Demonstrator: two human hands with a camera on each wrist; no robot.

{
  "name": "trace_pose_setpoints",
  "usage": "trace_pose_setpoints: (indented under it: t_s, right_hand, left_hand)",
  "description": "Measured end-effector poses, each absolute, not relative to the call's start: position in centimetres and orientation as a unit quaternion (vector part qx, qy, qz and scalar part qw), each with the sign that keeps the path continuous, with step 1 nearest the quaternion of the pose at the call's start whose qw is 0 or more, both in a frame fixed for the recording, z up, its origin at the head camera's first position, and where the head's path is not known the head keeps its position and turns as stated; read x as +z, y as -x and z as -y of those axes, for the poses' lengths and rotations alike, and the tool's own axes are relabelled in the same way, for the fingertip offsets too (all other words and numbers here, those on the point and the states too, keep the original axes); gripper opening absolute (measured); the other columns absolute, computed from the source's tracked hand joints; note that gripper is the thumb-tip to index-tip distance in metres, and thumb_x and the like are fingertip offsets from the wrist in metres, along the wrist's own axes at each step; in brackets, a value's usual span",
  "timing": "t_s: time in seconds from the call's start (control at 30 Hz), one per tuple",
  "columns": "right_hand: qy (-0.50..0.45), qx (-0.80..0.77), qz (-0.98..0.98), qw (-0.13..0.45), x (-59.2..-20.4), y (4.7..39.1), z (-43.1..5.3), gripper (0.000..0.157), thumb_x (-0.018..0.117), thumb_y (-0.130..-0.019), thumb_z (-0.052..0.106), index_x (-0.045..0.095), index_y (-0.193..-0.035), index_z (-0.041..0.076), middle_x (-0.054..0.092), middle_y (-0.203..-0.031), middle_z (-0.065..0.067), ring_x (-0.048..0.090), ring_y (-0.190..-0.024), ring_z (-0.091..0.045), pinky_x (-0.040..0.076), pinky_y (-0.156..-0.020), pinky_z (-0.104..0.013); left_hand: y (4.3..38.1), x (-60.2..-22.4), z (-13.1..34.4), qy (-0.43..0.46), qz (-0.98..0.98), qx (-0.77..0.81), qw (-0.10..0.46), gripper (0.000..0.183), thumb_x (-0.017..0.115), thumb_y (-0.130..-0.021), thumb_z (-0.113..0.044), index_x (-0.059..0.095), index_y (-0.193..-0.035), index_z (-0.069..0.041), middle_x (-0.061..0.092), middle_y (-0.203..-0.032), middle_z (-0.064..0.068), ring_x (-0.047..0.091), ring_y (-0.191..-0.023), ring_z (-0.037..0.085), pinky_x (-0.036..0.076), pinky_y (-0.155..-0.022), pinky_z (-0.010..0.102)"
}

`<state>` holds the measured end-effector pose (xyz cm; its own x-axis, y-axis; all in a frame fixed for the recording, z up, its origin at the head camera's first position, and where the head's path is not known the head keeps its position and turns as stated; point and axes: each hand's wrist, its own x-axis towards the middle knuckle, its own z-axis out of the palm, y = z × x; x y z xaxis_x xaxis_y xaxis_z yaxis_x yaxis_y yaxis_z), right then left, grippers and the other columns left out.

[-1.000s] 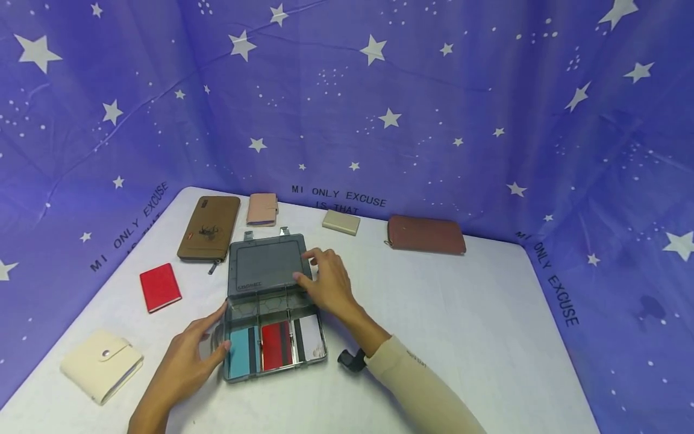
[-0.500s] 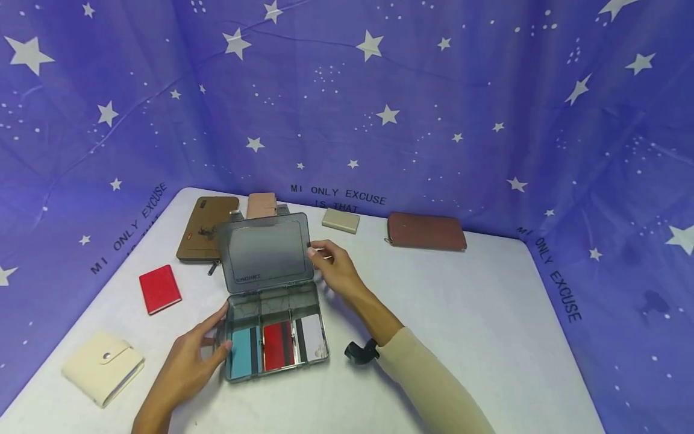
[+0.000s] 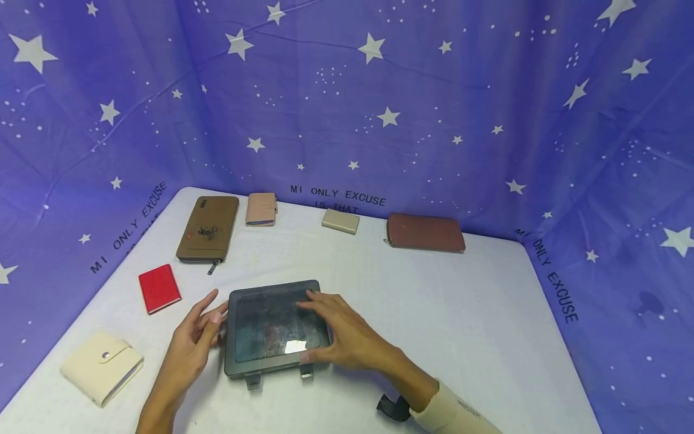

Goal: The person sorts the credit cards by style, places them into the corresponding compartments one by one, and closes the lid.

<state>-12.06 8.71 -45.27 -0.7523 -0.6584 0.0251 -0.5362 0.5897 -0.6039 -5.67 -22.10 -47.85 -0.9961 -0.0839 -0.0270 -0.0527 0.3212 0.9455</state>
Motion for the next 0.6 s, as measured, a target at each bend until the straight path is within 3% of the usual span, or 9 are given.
trace_pose_setpoints:
  t_s: [0.07, 0.13, 0.3, 0.43, 0.6]
  right_hand:
    - [0.370, -0.217, -0.901, 0.061, -45.7, 11.0, -8.3, 0.090, 0.076, -0.075, 0.064, 0.041, -0.151, 0.030, 0.029, -0.164, -0.005, 0.026, -0.152, -0.027, 0.038, -0.115, -0.055]
    - [0.386, -0.141, -0.912, 0.005, -46.0, 10.4, -7.8, 0.092, 0.075, -0.074, 0.068, 0.044, -0.150, 0.027, 0.032, -0.162, -0.009, 0.027, -0.152, -0.031, 0.041, -0.114, -0.053]
    - [0.403, -0.011, -0.912, -0.083, -46.5, 9.9, -6.7, 0.091, 0.072, -0.073, 0.071, 0.052, -0.144, 0.018, 0.047, -0.151, -0.018, 0.045, -0.140, -0.040, 0.048, -0.109, -0.047]
    - [0.412, 0.016, -0.907, -0.091, -46.5, 10.1, -6.6, 0.093, 0.071, -0.074, 0.072, 0.051, -0.145, 0.016, 0.049, -0.148, -0.020, 0.049, -0.135, -0.041, 0.052, -0.105, -0.045]
    - [0.400, -0.011, -0.913, -0.075, -46.4, 10.3, -7.4, 0.092, 0.072, -0.073, 0.072, 0.049, -0.147, 0.022, 0.048, -0.149, -0.017, 0.048, -0.137, -0.038, 0.057, -0.098, -0.043]
  left_hand:
    - [5.9, -47.9, 21.7, -0.036, 0.821, -0.569, 0.020, 0.058, 0.053, -0.103, -0.032, 0.030, -0.156, -0.026, 0.051, -0.150, 0.010, 0.057, -0.129, 0.020, 0.050, -0.092, 0.012]
    - [6.1, -48.0, 21.4, -0.030, 0.836, -0.548, 0.024, 0.062, 0.060, -0.100, -0.033, 0.032, -0.156, -0.028, 0.050, -0.151, 0.010, 0.055, -0.132, 0.027, 0.049, -0.094, 0.013]
    - [6.4, -48.3, 21.0, 0.001, 0.868, -0.495, 0.026, 0.074, 0.071, -0.092, -0.036, 0.033, -0.155, -0.027, 0.047, -0.153, 0.012, 0.051, -0.136, 0.034, 0.055, -0.099, 0.042]
    - [6.4, -48.1, 21.1, 0.054, 0.892, -0.448, 0.007, 0.092, 0.081, -0.082, -0.040, 0.029, -0.157, -0.030, 0.038, -0.158, 0.013, 0.043, -0.140, 0.039, 0.048, -0.102, 0.061]
    - [6.0, -48.0, 20.4, 0.101, 0.935, -0.338, -0.025, 0.117, 0.093, -0.062, -0.047, 0.027, -0.157, -0.034, 0.030, -0.158, 0.024, 0.036, -0.140, 0.045, 0.041, -0.104, 0.068]
